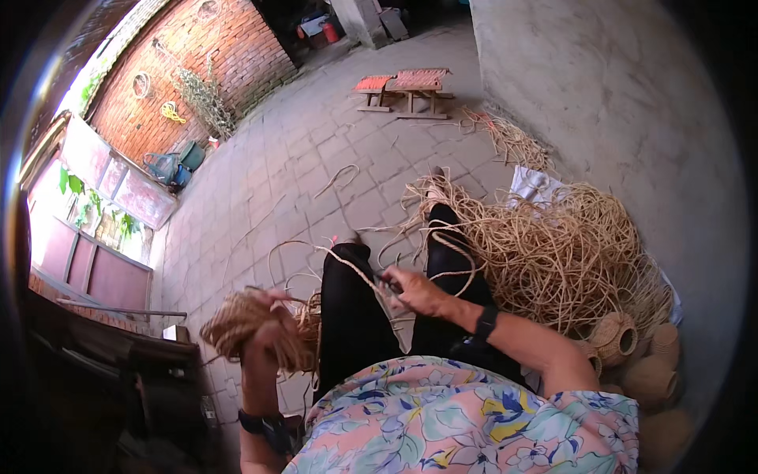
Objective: Sorting and preparing bundles of bamboo or straw strands for weaving or manufacturing.
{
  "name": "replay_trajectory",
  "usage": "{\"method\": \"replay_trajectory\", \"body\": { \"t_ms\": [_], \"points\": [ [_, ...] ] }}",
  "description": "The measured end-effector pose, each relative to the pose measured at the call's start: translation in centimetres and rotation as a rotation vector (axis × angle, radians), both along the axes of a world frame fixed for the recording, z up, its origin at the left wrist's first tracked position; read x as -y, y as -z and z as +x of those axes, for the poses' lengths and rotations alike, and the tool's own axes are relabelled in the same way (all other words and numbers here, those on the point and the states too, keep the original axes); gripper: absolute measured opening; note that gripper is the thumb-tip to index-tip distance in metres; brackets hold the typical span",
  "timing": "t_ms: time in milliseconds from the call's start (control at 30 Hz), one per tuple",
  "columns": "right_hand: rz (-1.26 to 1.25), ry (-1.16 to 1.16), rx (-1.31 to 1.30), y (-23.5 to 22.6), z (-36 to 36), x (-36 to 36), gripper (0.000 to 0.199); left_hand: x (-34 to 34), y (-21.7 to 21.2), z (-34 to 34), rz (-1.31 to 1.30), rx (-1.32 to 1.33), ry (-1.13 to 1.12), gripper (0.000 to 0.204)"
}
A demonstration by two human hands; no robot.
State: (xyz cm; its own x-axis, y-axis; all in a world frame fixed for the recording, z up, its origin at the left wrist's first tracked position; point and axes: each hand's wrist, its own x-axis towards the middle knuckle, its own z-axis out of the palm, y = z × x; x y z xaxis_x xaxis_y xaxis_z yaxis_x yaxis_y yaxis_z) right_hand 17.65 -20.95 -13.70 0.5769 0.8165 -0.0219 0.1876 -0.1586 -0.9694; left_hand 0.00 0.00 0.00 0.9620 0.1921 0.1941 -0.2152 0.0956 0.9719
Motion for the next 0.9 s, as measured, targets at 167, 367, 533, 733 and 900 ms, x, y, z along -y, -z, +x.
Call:
{"method": "replay_trajectory", "body": {
  "t_ms": [167, 367, 533, 733, 900],
  "points": [
    [0.175, 0.02, 0.13, -6.4, -0.2, 5.0, 0.034, 2.0, -0.4, 5.7, -0.185, -0.169, 0.082, 0.024],
    [0.282, 0.14, 0.205, -11.4, 0.6, 10.3, 0.027, 4.0, 1.5, 9.5, 0.203, -0.334, 0.534, 0.017],
    [0.134, 0.709, 0.361, -11.5, 8.6, 17.1, 0.022, -1.2, 3.8, 8.0, 0.433, 0.167, 0.47, 0.022],
    [0.106, 0.576, 0.225, -6.5, 8.3, 17.4, 0.029, -0.8, 4.5, 6.5, -0.138, -0.354, 0.018, 0.019],
    [0.14, -0.214, -0.335, -5.7, 3.0, 12.5, 0.039, 1.4, 2.8, 6.8, -0.197, -0.287, -0.154, 0.02]
  ]
}}
